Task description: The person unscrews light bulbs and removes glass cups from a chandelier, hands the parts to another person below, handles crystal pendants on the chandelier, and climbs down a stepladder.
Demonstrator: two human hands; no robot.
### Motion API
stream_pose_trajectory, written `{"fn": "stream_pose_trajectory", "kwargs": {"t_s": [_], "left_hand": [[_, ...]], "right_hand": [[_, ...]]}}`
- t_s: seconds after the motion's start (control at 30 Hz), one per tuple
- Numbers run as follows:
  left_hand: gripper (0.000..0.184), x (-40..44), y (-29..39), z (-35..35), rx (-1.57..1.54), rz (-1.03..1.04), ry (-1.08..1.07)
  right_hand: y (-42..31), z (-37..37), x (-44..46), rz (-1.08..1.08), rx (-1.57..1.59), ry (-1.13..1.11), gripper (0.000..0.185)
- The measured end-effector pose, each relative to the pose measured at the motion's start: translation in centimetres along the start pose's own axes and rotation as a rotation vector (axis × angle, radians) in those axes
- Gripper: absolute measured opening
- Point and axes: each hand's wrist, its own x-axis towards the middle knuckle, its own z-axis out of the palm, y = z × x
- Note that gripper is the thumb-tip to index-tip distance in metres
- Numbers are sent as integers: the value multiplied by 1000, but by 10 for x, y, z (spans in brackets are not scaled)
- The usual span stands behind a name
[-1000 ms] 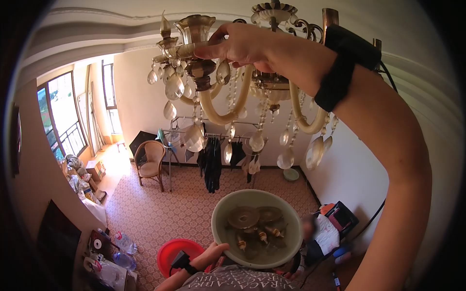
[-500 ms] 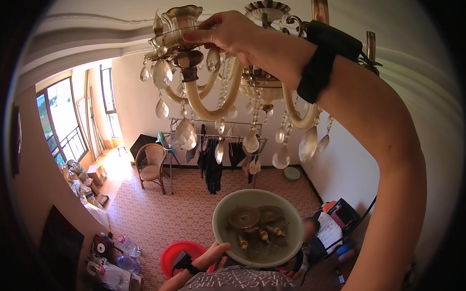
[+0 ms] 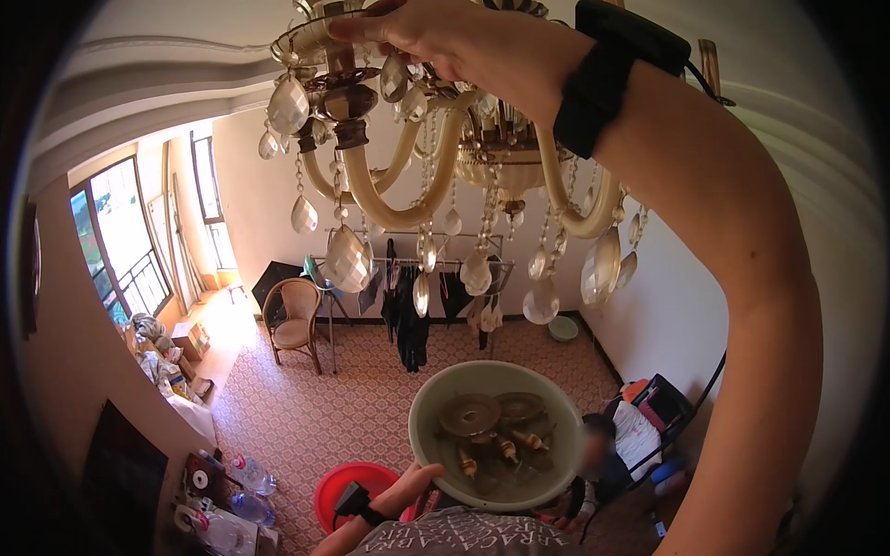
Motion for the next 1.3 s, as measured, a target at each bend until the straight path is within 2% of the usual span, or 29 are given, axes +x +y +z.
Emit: {"fn": "stream_pose_trajectory", "kwargs": {"t_s": [0.07, 0.17, 0.23, 0.47, 0.53, 0.57, 0.73, 0.87, 0.93, 1.07, 1.13, 1.17, 1.3], "left_hand": [[48, -1, 2, 0, 22, -45, -8], [47, 3, -4, -3, -14, -9, -37], [48, 4, -5, -5, 0, -45, -43], [53, 2, -5, -3, -23, -33, -77], [34, 2, -9, 0, 5, 98, 13], [34, 0, -6, 1, 5, 97, 13], [34, -12, 11, 7, 11, 26, 11], [33, 2, -8, -2, 30, 60, 12], [48, 4, -8, -6, -12, -5, -75], [48, 3, -6, -4, -41, -15, -97], [33, 2, -5, 1, -23, 77, -16], [33, 0, -4, 2, -22, 75, -16], [33, -1, 0, 1, -12, 82, -2]], "right_hand": [[3, 1, 1, -10, 3, 3, 72], [11, 3, 0, 22, 87, 4, 63], [33, 1, 21, -112, 94, 36, 54], [44, 6, 13, -81, 49, 21, 50], [51, 7, 8, -73, 32, -42, 46], [53, 10, 8, -73, 4, -30, 44], [55, 15, 6, -35, -24, 10, 46], [48, 16, -6, 6, -35, 4, 53], [47, 10, -1, 20, -35, -46, 54], [24, 9, -8, 82, -140, -135, 58], [-8, 11, -23, 119, -14, -97, 61], [-17, 13, -26, 154, 112, -59, 63], [-28, 16, -6, 66, 6, -54, 57]]}}
